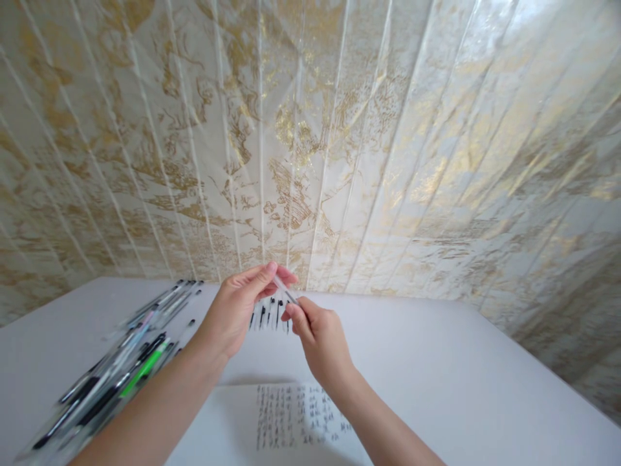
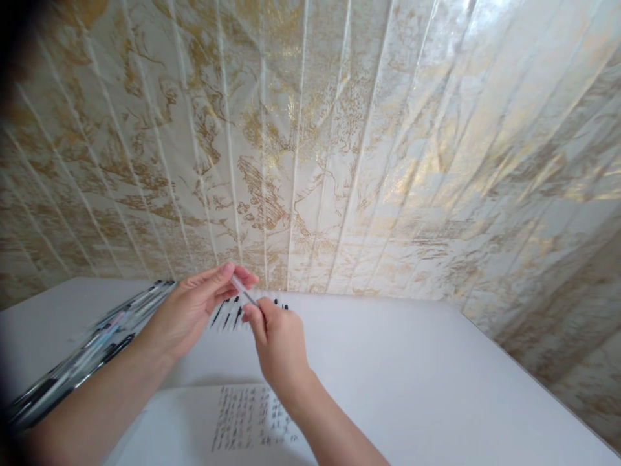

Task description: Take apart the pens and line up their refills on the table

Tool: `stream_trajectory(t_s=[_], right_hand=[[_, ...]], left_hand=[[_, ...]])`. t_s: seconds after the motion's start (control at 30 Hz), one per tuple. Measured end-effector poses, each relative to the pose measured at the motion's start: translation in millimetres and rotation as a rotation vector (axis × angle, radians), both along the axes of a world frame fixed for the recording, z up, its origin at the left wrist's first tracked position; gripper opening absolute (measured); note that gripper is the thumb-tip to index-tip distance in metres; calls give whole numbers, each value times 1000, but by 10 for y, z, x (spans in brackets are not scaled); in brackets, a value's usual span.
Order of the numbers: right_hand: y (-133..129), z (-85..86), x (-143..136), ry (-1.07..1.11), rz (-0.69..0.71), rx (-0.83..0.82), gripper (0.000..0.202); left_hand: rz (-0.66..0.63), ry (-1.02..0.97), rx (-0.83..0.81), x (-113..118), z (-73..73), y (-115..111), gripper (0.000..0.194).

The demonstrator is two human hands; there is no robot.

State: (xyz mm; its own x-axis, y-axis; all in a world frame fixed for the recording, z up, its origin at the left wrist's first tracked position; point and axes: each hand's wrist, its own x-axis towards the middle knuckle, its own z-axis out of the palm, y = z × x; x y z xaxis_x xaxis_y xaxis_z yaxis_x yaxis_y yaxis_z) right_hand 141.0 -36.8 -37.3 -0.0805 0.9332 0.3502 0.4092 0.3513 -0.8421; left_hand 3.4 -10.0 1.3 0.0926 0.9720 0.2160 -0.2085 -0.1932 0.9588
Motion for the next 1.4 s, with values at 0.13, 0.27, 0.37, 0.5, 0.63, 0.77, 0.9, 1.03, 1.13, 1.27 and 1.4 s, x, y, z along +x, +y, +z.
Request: stream_trajectory(t_s=[0.13, 0.27, 0.37, 0.5, 0.63, 0.77, 0.9, 1.03, 1.13, 1.27, 1.4], right_hand=[[30, 56, 93, 5, 43, -68, 31], [11, 131, 103, 460, 458, -503, 51], [8, 135, 80, 694, 469, -560, 45], [53, 71, 63, 652, 325, -424, 39], [97, 18, 102, 437, 180, -215, 34], [84, 40, 188, -24, -87, 146, 32], [67, 87, 235, -265, -213, 277, 32], [75, 112, 220, 147, 145, -169, 50], [85, 111, 211, 382, 433, -491, 62], [126, 69, 199, 557, 357, -498, 53], [188, 0, 192, 511, 253, -411, 49]], left_hand=[[46, -24, -3, 28, -27, -2, 29], [28, -120, -5, -6, -20, 28, 27], [25, -171, -26, -39, 5, 49, 25], [33, -127, -34, -64, 22, 50, 27], [69, -72, -36, -64, -2, 54, 27], [89, -103, -67, -35, -34, 71, 28], [90, -121, -101, -8, -39, 73, 29], [99, -183, -100, -22, -27, 85, 27], [120, -215, -62, -54, -24, 107, 28], [144, -185, -41, -71, -27, 117, 28], [149, -138, -53, -44, -34, 97, 28]])
